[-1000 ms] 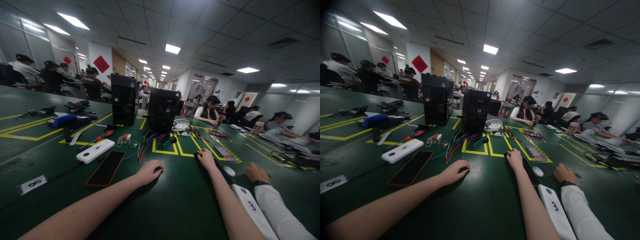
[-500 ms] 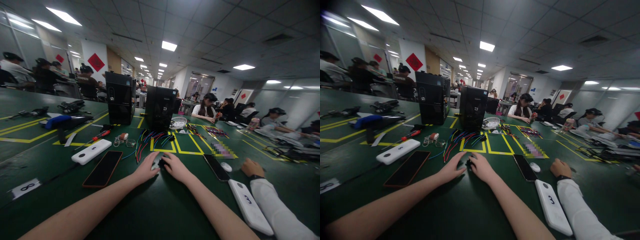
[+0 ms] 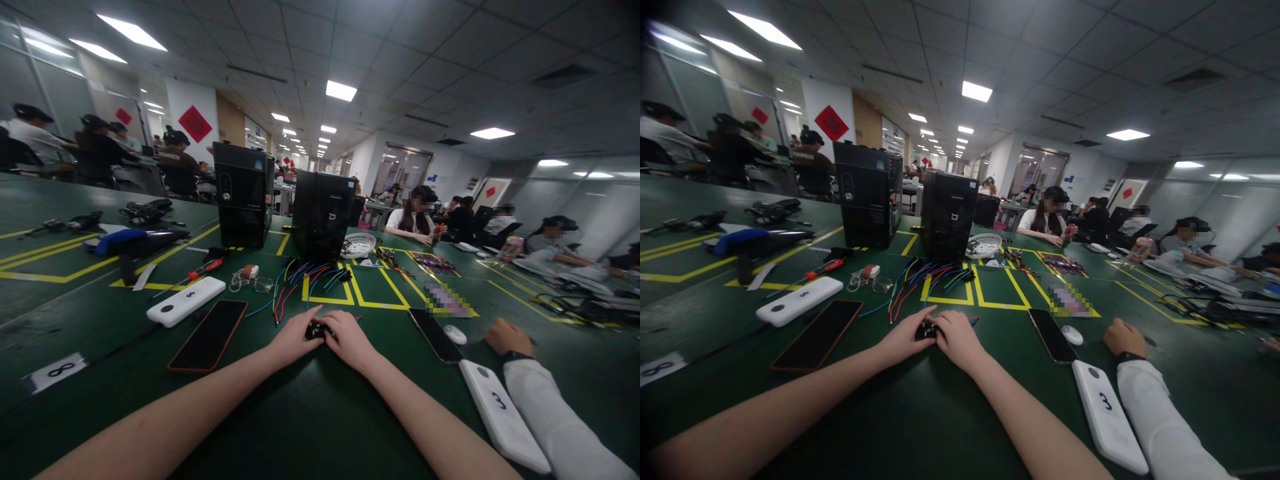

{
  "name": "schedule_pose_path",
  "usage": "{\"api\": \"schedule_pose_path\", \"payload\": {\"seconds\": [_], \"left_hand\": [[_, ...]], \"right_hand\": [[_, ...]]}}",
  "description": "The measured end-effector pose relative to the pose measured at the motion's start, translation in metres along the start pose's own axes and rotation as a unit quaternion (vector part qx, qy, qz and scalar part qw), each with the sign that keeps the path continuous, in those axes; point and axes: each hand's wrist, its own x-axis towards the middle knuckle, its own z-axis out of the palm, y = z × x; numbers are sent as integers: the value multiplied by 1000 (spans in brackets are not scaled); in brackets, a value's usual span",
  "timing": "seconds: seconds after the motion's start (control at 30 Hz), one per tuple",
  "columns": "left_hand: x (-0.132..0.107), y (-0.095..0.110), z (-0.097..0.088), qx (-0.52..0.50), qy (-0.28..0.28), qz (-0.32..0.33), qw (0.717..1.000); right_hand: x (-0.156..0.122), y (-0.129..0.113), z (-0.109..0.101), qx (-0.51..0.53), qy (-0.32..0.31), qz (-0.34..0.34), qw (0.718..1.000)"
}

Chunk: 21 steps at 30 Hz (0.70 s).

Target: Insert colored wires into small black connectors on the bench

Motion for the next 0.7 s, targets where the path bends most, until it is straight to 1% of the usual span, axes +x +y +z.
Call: {"api": "schedule_pose_path", "payload": {"seconds": [0.13,0.27,0.37,0.47,0.5,0.53,0.63,0.67,0.7], "left_hand": [[1,-1,1,-3,-6,-5,1000],[2,-2,1,-14,-7,-6,1000],[2,-1,0,-21,-13,-8,1000],[1,1,-1,-13,-9,-11,1000],[1,1,-1,-9,-5,-12,1000],[1,1,-1,-6,1,-15,1000],[1,-2,1,3,19,-26,999],[1,-3,1,4,22,-29,999],[2,-4,1,4,22,-31,999]], "right_hand": [[0,-2,2,11,18,-12,1000],[-1,-5,9,43,48,-11,998],[0,-4,11,96,89,15,991],[0,-2,2,122,139,60,981],[0,-1,-2,116,135,64,982],[-1,0,-7,106,115,57,986],[-2,2,-16,70,15,5,997],[-2,2,-17,61,-6,-7,998],[-2,2,-16,52,-12,-11,999]]}}
